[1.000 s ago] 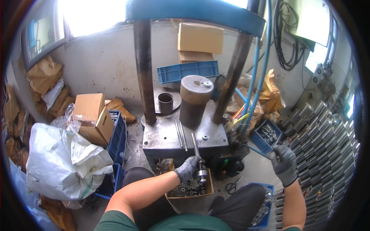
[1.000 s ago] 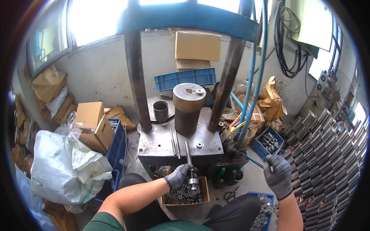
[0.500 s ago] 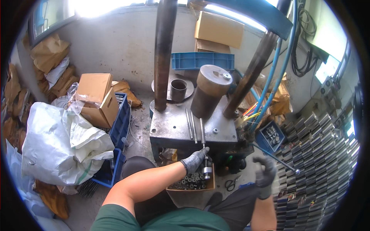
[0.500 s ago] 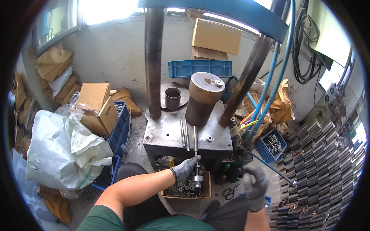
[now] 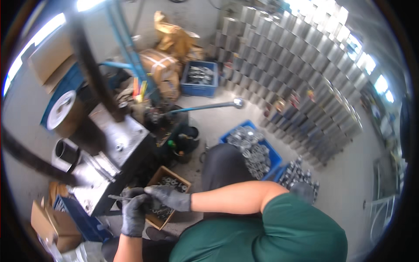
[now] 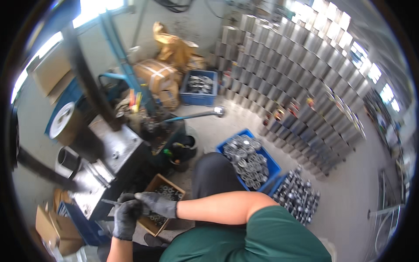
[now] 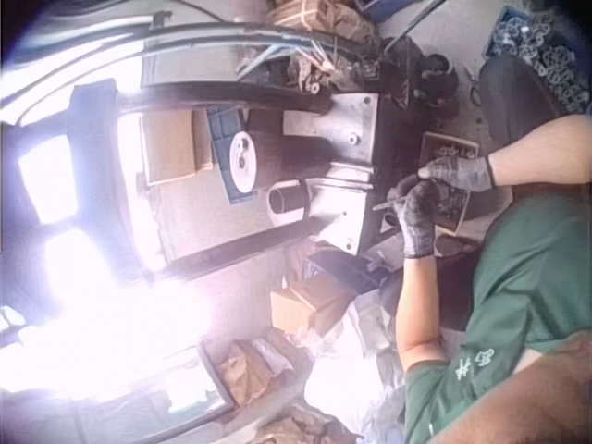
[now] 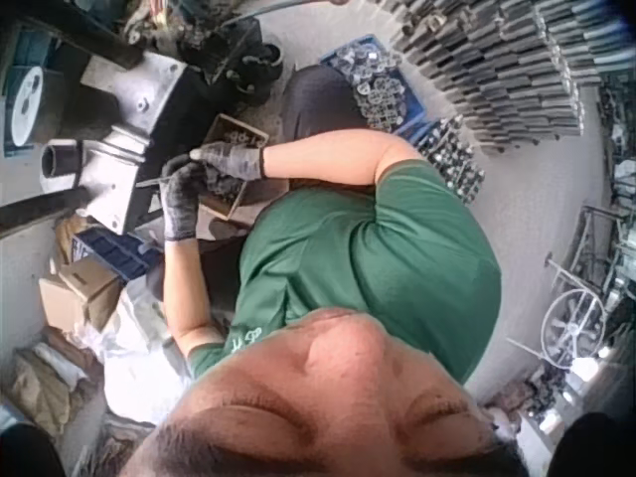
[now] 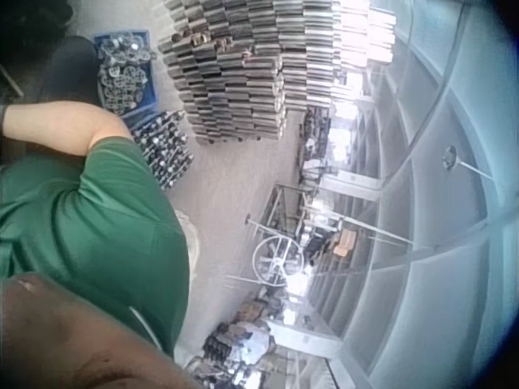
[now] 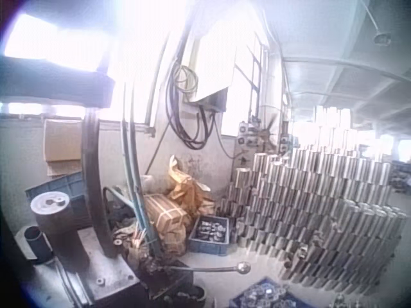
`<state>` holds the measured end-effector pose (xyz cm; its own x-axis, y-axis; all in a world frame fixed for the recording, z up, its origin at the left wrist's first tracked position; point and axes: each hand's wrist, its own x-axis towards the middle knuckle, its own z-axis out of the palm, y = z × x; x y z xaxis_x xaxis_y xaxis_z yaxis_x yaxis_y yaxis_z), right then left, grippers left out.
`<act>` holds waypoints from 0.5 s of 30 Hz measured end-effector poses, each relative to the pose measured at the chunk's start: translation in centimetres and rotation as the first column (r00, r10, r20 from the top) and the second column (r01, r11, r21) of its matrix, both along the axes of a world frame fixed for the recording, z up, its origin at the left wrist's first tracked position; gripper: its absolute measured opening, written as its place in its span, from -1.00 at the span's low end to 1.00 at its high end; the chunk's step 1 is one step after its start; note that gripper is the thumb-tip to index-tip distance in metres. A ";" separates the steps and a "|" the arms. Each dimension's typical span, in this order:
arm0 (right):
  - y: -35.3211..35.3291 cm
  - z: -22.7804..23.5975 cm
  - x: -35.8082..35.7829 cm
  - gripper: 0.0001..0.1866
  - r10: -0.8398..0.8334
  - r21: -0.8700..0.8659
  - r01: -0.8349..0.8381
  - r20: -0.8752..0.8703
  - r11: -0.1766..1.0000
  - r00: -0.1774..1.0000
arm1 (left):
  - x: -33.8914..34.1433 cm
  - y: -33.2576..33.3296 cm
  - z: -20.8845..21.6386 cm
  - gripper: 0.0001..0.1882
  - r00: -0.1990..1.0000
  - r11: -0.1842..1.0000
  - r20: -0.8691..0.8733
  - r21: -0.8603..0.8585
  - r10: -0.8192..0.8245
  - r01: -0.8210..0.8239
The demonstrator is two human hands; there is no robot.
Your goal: The person is seen manufacturing small metal parts using a hydraulic press in a factory setting.
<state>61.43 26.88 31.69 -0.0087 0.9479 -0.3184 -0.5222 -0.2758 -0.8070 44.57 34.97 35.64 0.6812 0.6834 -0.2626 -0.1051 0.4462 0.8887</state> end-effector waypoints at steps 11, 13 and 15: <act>-1.1 3.7 1.5 -0.56 0.051 -0.269 -0.056 -0.023 0.962 0.998 | 0.6 1.0 -1.8 -0.60 0.985 0.829 -0.146 0.560 0.089 0.009; -1.6 3.9 2.0 -0.55 0.053 -0.254 -0.061 -0.038 0.965 0.998 | 1.9 0.5 -0.6 -0.60 0.984 0.813 -0.149 0.582 0.094 0.010; -1.9 4.0 2.3 -0.52 0.106 -0.135 -0.107 -0.017 0.985 0.994 | 1.6 1.8 -2.3 -0.59 0.983 0.802 -0.145 0.598 0.114 -0.005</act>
